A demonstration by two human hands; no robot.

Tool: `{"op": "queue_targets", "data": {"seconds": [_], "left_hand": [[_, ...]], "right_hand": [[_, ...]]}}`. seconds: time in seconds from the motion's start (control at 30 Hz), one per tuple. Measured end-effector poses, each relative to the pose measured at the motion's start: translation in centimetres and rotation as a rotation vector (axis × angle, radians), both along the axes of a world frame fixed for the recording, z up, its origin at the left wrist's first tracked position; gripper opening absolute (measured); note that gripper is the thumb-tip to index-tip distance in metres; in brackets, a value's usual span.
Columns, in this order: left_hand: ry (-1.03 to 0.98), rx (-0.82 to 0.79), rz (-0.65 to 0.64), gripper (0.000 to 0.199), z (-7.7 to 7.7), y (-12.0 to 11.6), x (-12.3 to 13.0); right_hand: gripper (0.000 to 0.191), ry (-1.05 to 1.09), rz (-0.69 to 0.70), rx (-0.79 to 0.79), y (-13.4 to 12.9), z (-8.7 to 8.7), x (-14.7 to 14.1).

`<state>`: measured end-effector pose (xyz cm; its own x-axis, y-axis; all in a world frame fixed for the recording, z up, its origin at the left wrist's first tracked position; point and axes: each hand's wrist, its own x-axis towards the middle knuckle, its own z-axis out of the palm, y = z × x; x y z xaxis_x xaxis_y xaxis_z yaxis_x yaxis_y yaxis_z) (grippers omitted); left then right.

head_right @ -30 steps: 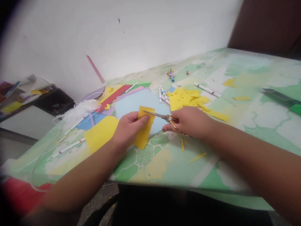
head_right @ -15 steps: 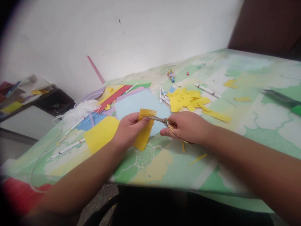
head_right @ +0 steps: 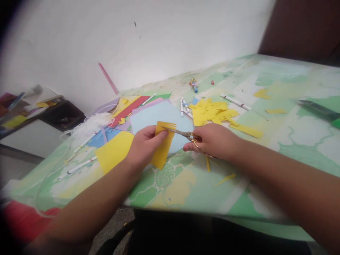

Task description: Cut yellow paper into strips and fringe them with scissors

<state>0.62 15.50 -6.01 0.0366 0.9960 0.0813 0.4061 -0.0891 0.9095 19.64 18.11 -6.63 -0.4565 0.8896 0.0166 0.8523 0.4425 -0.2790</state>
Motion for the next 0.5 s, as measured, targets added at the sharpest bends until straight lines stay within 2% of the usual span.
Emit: {"op": "queue_targets", "data": {"seconds": [0.23,0.5], "left_hand": [[0.008,0.021,0.036,0.030,-0.11,0.04,-0.21],[0.051,0.034,-0.027,0.022,0.28,-0.16,0.15]], "right_hand": [[0.045,-0.011,0.045,0.025,0.15,-0.71,0.23],[0.044,-0.002,0.066,0.037,0.15,-0.85,0.19]]}}
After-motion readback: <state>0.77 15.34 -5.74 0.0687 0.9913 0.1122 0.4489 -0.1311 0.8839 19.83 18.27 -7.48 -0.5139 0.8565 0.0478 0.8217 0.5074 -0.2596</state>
